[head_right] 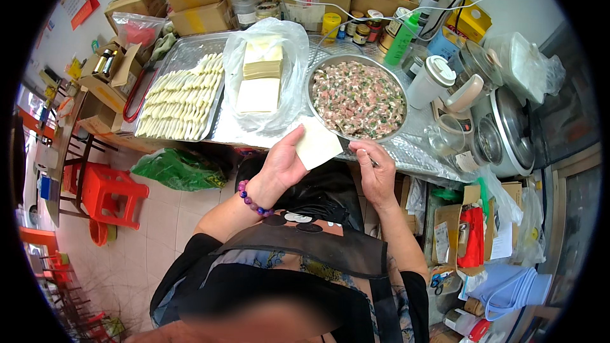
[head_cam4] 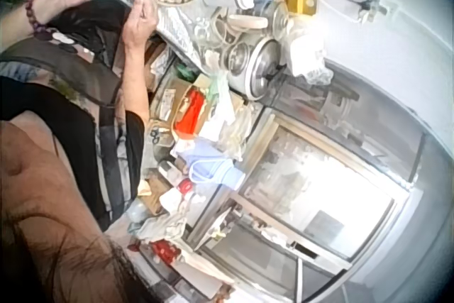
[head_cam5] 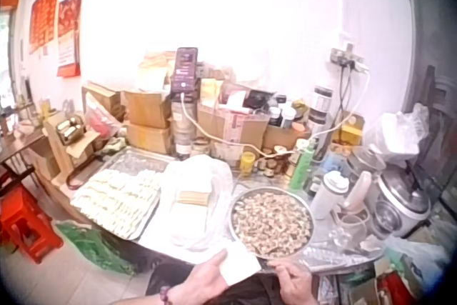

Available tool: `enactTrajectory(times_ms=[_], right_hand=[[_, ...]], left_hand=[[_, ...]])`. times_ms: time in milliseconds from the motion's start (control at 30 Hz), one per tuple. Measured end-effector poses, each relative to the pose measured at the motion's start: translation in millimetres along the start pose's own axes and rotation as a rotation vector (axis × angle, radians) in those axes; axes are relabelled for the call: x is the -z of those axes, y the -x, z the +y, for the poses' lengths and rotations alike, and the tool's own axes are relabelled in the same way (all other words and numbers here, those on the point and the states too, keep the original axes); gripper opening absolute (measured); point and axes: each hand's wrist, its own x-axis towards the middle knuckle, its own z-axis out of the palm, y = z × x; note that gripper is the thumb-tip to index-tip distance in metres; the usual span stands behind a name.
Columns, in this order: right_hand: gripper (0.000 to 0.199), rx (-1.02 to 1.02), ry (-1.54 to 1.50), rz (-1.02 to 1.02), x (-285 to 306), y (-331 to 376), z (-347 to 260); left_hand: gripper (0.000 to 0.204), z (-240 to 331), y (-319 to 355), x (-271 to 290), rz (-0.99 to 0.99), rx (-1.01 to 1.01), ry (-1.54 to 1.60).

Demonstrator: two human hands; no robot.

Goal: The person takes a square wrapper from a stack, uses a spoon to place a small amount of meat filling in the center, and folds the wrapper by hand, repeating the process and placing each finished item on a metal tray.

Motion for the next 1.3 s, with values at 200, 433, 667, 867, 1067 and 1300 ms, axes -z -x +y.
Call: enactTrajectory(times_ms=[200, 433, 667, 867, 1067, 1300], right_hand=[[0.013, 0.157, 0.045, -0.015, -3.8, 3.8, 2.0], [0.033, 0.597, 0.477, -0.295, -11.5, 7.2, -6.1], [0.027, 0.556, 0.408, -0.172, 2.6, -5.7, -10.2], [0.014, 0.353, 0.347, 0.030, -2.1, -30.2, 3.9], [0.012, 0.264, 0.234, -0.038, -13.6, -23.0, 1.2], [0.017, 0.393, 0.259, -0.056, -3.2, -7.5, -3.8]], left_hand=[[0.041, 3.4, 0.1, 1.9, -0.053, 0.016, 0.009], [0.043, 18.8, -0.2, 1.9, -0.088, 0.030, 0.025], [0.047, 23.9, -5.4, 1.6, -0.037, -0.068, 0.077], [0.046, 14.1, -4.6, 3.3, -0.126, 0.000, 0.088], [0.042, 7.8, -1.3, 7.2, -0.089, 0.007, 0.079], [0.041, 6.2, 0.8, 5.5, -0.092, 0.002, 0.081]])
